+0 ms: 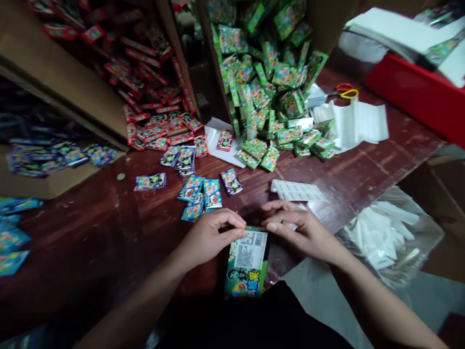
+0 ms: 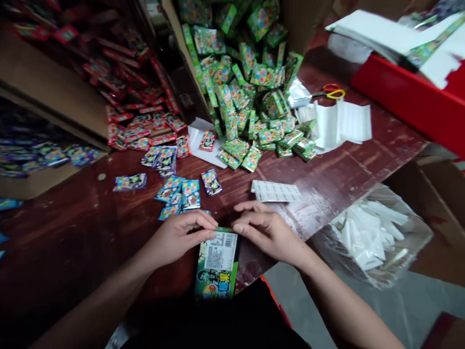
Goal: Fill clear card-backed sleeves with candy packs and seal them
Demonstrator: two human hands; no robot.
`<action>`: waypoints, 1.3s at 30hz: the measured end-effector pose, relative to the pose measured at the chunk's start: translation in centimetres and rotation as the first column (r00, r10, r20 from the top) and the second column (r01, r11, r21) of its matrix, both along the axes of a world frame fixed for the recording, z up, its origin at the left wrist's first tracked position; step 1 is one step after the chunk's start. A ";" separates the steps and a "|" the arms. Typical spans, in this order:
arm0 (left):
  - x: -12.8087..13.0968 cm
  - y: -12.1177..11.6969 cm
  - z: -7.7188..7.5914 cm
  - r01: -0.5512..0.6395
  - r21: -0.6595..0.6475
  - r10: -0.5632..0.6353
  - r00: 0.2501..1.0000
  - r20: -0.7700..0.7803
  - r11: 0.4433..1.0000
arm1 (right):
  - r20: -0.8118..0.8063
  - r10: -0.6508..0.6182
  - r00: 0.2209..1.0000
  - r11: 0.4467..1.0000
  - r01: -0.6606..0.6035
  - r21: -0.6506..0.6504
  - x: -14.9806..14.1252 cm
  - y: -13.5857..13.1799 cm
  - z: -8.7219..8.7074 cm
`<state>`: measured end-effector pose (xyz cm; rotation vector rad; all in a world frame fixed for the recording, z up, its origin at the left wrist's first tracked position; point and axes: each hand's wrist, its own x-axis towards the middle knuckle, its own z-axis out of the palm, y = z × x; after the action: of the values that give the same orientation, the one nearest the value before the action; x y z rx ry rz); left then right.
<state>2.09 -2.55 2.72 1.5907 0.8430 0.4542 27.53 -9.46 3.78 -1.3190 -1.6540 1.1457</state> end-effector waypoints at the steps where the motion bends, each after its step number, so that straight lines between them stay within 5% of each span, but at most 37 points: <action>1: 1.3 0.4 0.3 0.065 0.074 -0.064 0.998 -0.017 0.995 | 0.055 -0.066 0.996 0.996 0.062 0.071 1.6 0.5 0.5; 4: 6.0 1.3 0.8 0.300 0.253 -0.287 0.954 -0.087 0.920 | 0.127 -0.367 0.922 0.918 0.336 0.212 7.1 2.6 1.1; 6: 9.0 1.5 0.4 0.416 0.304 -0.383 0.909 -0.163 0.857 | 0.200 -0.461 0.864 0.881 0.420 0.216 10.4 3.7 0.7; 11: 12.0 1.3 -1.9 0.478 0.308 -0.338 0.846 -0.412 0.823 | 0.452 -0.361 0.816 0.932 0.322 0.164 14.6 4.0 -1.7; 17: 11.8 1.4 -2.2 0.502 0.310 -0.321 0.815 -0.483 0.807 | 0.513 -0.163 0.843 0.984 0.180 0.017 15.7 4.7 -4.5; 24: 11.2 1.3 -2.3 0.448 0.346 -0.248 0.835 -0.491 0.824 | 0.512 -0.120 0.850 0.977 0.192 -0.090 16.1 6.2 -4.0; 31: 11.9 1.2 -1.8 0.487 0.352 -0.244 0.798 -0.551 0.799 | 0.540 -0.357 0.762 0.834 0.521 -0.183 14.7 3.3 -4.7; 39: 12.1 0.8 -1.9 0.514 0.390 -0.215 0.773 -0.597 0.764 | 0.370 -0.542 0.754 0.676 0.653 -0.341 12.4 3.2 -5.9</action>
<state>14.20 -1.76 0.80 2.4261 0.7868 -0.0776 39.94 -6.23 -2.16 -2.1801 -0.9506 0.9989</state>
